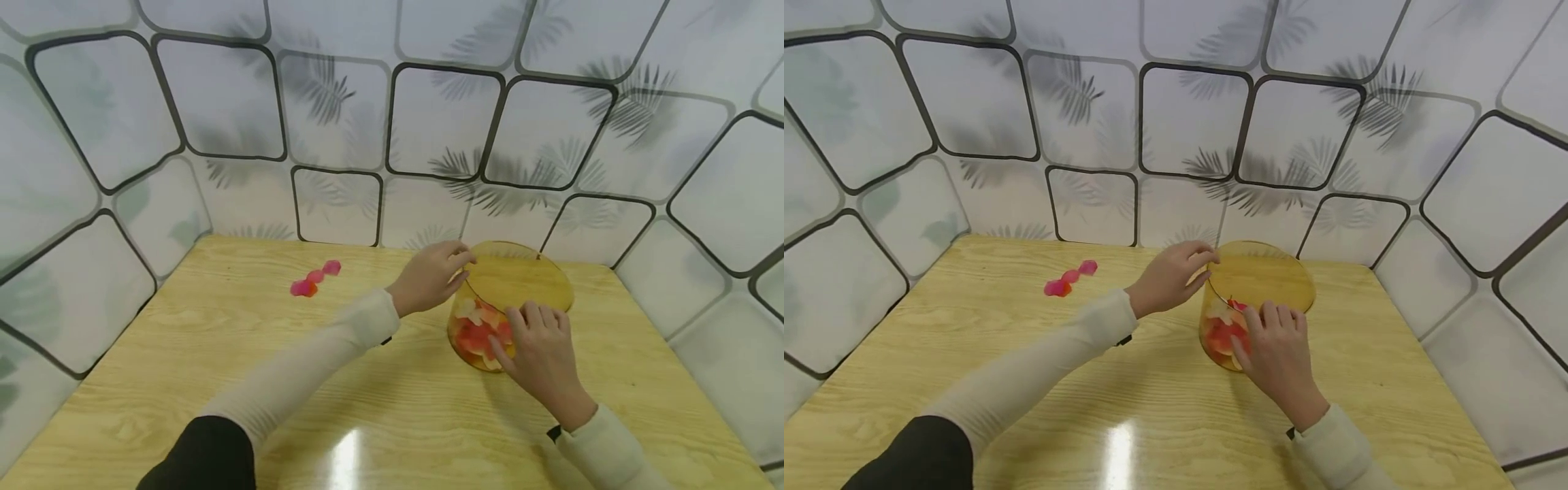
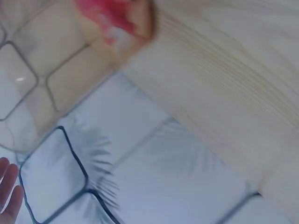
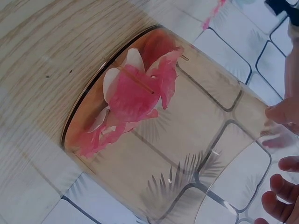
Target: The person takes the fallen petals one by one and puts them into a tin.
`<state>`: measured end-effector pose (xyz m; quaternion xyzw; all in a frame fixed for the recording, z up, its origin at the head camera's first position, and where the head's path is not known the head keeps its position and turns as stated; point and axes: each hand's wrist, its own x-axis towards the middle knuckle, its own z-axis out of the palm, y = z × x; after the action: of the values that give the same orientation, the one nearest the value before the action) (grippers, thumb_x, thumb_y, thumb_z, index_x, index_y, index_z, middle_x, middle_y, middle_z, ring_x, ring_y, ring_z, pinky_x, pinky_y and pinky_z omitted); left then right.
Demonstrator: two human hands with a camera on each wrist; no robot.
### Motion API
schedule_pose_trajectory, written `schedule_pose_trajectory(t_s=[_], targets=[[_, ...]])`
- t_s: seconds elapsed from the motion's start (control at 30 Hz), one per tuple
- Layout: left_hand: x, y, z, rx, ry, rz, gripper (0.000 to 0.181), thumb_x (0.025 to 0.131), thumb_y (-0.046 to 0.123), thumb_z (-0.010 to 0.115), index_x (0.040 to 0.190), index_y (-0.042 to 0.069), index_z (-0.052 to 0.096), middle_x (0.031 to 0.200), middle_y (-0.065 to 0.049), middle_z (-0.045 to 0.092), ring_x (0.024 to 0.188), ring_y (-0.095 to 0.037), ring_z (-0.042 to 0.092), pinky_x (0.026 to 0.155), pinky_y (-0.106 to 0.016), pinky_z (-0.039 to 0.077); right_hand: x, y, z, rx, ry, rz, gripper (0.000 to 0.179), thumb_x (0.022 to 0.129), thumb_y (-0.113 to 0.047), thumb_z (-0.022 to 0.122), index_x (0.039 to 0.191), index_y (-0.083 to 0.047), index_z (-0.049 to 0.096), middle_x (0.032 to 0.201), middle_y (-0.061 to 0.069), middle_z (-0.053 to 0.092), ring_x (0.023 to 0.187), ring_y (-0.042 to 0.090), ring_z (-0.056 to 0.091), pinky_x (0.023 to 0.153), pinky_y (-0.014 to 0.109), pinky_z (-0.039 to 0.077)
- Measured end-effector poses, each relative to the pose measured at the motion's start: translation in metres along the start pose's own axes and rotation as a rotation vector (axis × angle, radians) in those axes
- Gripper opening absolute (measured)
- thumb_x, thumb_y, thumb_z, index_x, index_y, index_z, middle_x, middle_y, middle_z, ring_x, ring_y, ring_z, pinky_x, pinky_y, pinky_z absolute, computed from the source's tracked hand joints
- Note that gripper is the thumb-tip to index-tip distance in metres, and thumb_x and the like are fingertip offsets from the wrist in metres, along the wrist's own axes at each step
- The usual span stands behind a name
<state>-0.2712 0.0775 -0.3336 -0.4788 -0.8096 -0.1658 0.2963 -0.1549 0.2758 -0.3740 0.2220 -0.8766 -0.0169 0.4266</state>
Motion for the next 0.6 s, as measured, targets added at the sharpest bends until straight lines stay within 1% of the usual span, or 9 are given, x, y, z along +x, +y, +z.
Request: schedule_pose_trajectory(t_s=[0.07,0.1,0.13,0.2,0.27,0.33,0.4,0.5,0.6], targets=[[-0.015,-0.012,-0.007,0.076,0.003,0.029,0.021,0.091,0.018,0.06,0.11,0.011,0.064,0.111,-0.006,0.062,0.099,-0.019,0.062,0.089,-0.032,0.05,0.0,-0.001,0.0,0.004,0.002,0.005,0.042,0.081,-0.04,0.051,0.09,0.0,0.053,0.075,0.015,0.048,0.068,0.035,0.047,0.067,0.05,0.037],[-0.023,-0.018,-0.01,0.11,-0.013,0.032,0.022,0.09,0.017,0.061,0.111,0.01,0.063,0.111,-0.007,0.062,0.099,-0.021,0.062,0.089,-0.034,0.05,0.0,-0.001,0.0,0.006,0.001,0.006,0.042,0.082,-0.041,0.049,0.09,0.0,0.053,0.075,0.015,0.047,0.068,0.035,0.047,0.067,0.05,0.037],[-0.032,-0.025,-0.014,0.142,-0.039,0.031,0.023,0.09,0.017,0.061,0.111,0.01,0.063,0.111,-0.008,0.062,0.1,-0.022,0.063,0.089,-0.035,0.05,0.0,-0.001,-0.001,0.008,-0.001,0.008,0.043,0.083,-0.042,0.047,0.089,0.0,0.053,0.075,0.015,0.047,0.068,0.035,0.047,0.067,0.05,0.037],[-0.05,-0.041,-0.022,0.186,-0.141,0.002,0.024,0.089,0.018,0.062,0.111,0.009,0.063,0.11,-0.009,0.062,0.1,-0.024,0.062,0.09,-0.037,0.05,0.0,-0.002,0.0,0.007,-0.003,0.009,0.044,0.086,-0.043,0.044,0.089,0.0,0.053,0.075,0.015,0.047,0.068,0.035,0.046,0.067,0.05,0.037],[-0.067,-0.06,-0.03,0.208,-0.29,-0.059,0.026,0.089,0.02,0.063,0.113,0.009,0.061,0.111,-0.009,0.062,0.101,-0.025,0.061,0.09,-0.039,0.05,0.0,-0.002,0.0,0.005,0.0,0.008,0.046,0.088,-0.045,0.041,0.088,0.0,0.053,0.074,0.015,0.047,0.067,0.035,0.046,0.066,0.05,0.037],[-0.084,-0.081,-0.037,0.207,-0.436,-0.14,0.028,0.09,0.02,0.063,0.115,0.009,0.06,0.11,-0.01,0.061,0.099,-0.026,0.061,0.088,-0.04,0.05,0.0,-0.002,0.0,0.003,0.004,0.01,0.048,0.09,-0.046,0.038,0.088,0.0,0.052,0.074,0.014,0.047,0.067,0.035,0.046,0.066,0.05,0.037],[-0.1,-0.103,-0.044,0.189,-0.547,-0.234,0.029,0.089,0.018,0.063,0.116,0.008,0.059,0.107,-0.011,0.061,0.095,-0.026,0.061,0.084,-0.041,0.051,0.0,-0.002,0.0,0.004,0.003,0.013,0.05,0.092,-0.048,0.035,0.088,0.0,0.052,0.074,0.014,0.047,0.067,0.035,0.046,0.066,0.05,0.036],[-0.123,-0.134,-0.05,0.159,-0.613,-0.336,0.029,0.088,0.013,0.063,0.116,0.004,0.06,0.102,-0.013,0.062,0.088,-0.028,0.062,0.078,-0.042,0.052,-0.001,-0.001,0.0,0.005,-0.006,0.018,0.053,0.093,-0.049,0.033,0.088,-0.001,0.052,0.074,0.014,0.047,0.068,0.035,0.046,0.067,0.05,0.036],[-0.145,-0.158,-0.051,0.128,-0.634,-0.376,0.024,0.086,0.009,0.062,0.109,0.003,0.062,0.096,-0.015,0.063,0.081,-0.029,0.062,0.072,-0.042,0.052,-0.001,0.0,0.0,0.0,-0.025,0.023,0.055,0.094,-0.051,0.031,0.088,-0.001,0.052,0.075,0.014,0.047,0.069,0.035,0.047,0.068,0.051,0.036]])
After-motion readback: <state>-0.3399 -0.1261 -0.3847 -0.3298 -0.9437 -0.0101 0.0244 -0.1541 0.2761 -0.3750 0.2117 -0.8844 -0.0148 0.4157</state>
